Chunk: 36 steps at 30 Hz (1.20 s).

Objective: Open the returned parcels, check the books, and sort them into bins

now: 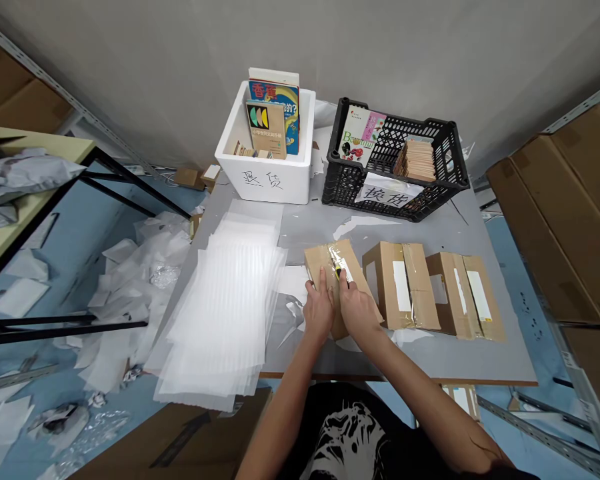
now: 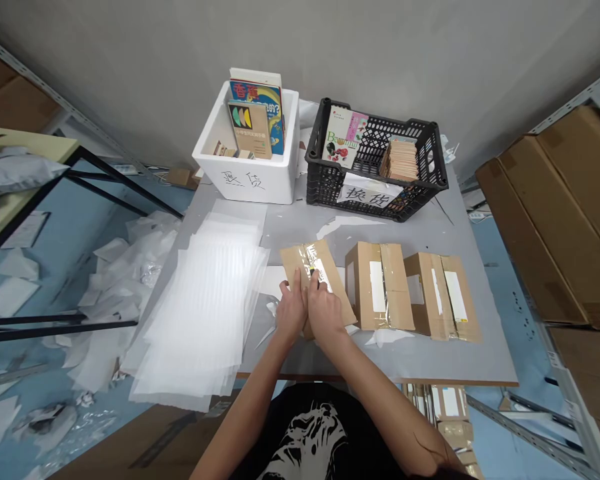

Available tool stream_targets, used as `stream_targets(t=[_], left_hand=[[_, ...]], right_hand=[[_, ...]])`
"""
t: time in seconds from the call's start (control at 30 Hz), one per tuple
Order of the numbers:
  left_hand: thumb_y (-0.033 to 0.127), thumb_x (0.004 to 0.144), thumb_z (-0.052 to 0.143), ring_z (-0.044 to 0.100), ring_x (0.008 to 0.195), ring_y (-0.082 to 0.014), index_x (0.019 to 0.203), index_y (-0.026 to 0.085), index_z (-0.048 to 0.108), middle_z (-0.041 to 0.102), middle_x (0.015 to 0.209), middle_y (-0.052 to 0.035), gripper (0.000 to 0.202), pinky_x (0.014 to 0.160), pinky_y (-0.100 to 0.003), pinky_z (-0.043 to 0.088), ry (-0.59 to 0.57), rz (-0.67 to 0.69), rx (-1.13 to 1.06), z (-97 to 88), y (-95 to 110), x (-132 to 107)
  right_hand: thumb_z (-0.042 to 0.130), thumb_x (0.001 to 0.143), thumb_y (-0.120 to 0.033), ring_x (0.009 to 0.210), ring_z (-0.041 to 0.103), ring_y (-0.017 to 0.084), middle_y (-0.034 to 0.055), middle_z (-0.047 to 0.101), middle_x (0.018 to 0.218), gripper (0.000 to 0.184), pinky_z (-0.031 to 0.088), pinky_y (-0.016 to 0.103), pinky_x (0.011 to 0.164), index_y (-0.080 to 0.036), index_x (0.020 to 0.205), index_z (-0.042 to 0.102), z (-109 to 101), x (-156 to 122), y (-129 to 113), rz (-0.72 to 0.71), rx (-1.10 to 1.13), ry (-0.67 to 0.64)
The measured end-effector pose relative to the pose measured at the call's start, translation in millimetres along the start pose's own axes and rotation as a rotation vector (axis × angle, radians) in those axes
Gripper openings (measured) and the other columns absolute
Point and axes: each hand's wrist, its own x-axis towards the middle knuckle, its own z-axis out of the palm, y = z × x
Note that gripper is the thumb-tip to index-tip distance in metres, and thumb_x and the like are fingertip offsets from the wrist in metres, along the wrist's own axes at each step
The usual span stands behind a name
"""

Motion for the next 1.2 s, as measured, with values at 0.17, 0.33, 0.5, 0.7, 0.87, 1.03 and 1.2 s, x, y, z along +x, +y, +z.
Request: stream_targets(t=[0.17,0.33,0.5,0.7,0.87,1.03,1.2], left_hand=[[0.037,0.096,0.022,0.064,0.086,-0.0226,0.149,0.030,0.013,0.044,0.120,-0.0145,0.054,0.067,-0.033,0.049,0.032,0.030,-0.003,1.5,-1,0],[0.038,0.096,0.020,0.064,0.087,-0.0215,0.149,0.032,0.013,0.041,0.123,-0.0138,0.053,0.068,-0.033,0.050,0.046,0.034,-0.002,6.4,-3,1],[0.040,0.096,0.020,0.064,0.086,-0.0230,0.149,0.031,0.012,0.041,0.123,-0.0151,0.054,0.068,-0.036,0.050,0.048,0.028,0.018,7.3,-3,2],[0.041,0.096,0.021,0.064,0.088,-0.0219,0.149,0.033,0.009,0.042,0.124,-0.0140,0.055,0.070,-0.034,0.049,0.030,0.008,0.016,4.6,-2,2],[0.041,0.096,0.021,0.064,0.087,-0.0226,0.149,0.034,0.010,0.041,0.124,-0.0138,0.054,0.068,-0.034,0.048,0.023,0.003,0.002,5.0,-2,1],[0.040,0.096,0.021,0.064,0.088,-0.0239,0.148,0.033,0.012,0.041,0.123,-0.0141,0.053,0.070,-0.036,0.049,0.030,0.016,0.000,4.6,-1,0],[0.038,0.096,0.021,0.063,0.088,-0.0216,0.149,0.033,0.010,0.041,0.122,-0.0130,0.054,0.070,-0.034,0.049,0.061,0.032,-0.009,7.9,-3,1]], right_hand=[[0.037,0.087,-0.001,0.065,0.068,0.015,0.0147,0.065,0.094,0.056,0.051,0.022,0.055,-0.005,0.142,0.032,8,-47,4,-0.016,-0.071,0.000],[0.045,0.079,0.005,0.056,0.065,0.011,0.0081,0.064,0.089,0.067,0.049,0.020,0.050,-0.016,0.142,0.035,24,-99,15,0.006,-0.100,-0.084],[0.044,0.082,0.000,0.060,0.065,0.012,0.0091,0.064,0.094,0.069,0.049,0.020,0.051,-0.018,0.146,0.026,23,-81,27,0.019,-0.056,-0.038],[0.036,0.087,-0.004,0.062,0.066,0.014,0.0122,0.064,0.099,0.064,0.051,0.023,0.053,-0.018,0.147,0.022,16,-24,14,0.010,-0.005,-0.015],[0.036,0.090,-0.007,0.065,0.068,0.014,0.0136,0.064,0.099,0.061,0.052,0.023,0.057,-0.018,0.148,0.020,19,-16,5,0.030,0.003,-0.030],[0.036,0.088,-0.003,0.066,0.068,0.015,0.0130,0.065,0.096,0.060,0.053,0.024,0.057,-0.016,0.146,0.025,20,-35,6,0.031,-0.035,-0.046],[0.040,0.081,0.003,0.063,0.067,0.015,0.0127,0.065,0.094,0.065,0.052,0.023,0.053,-0.012,0.144,0.031,23,-76,12,0.013,-0.093,-0.094]])
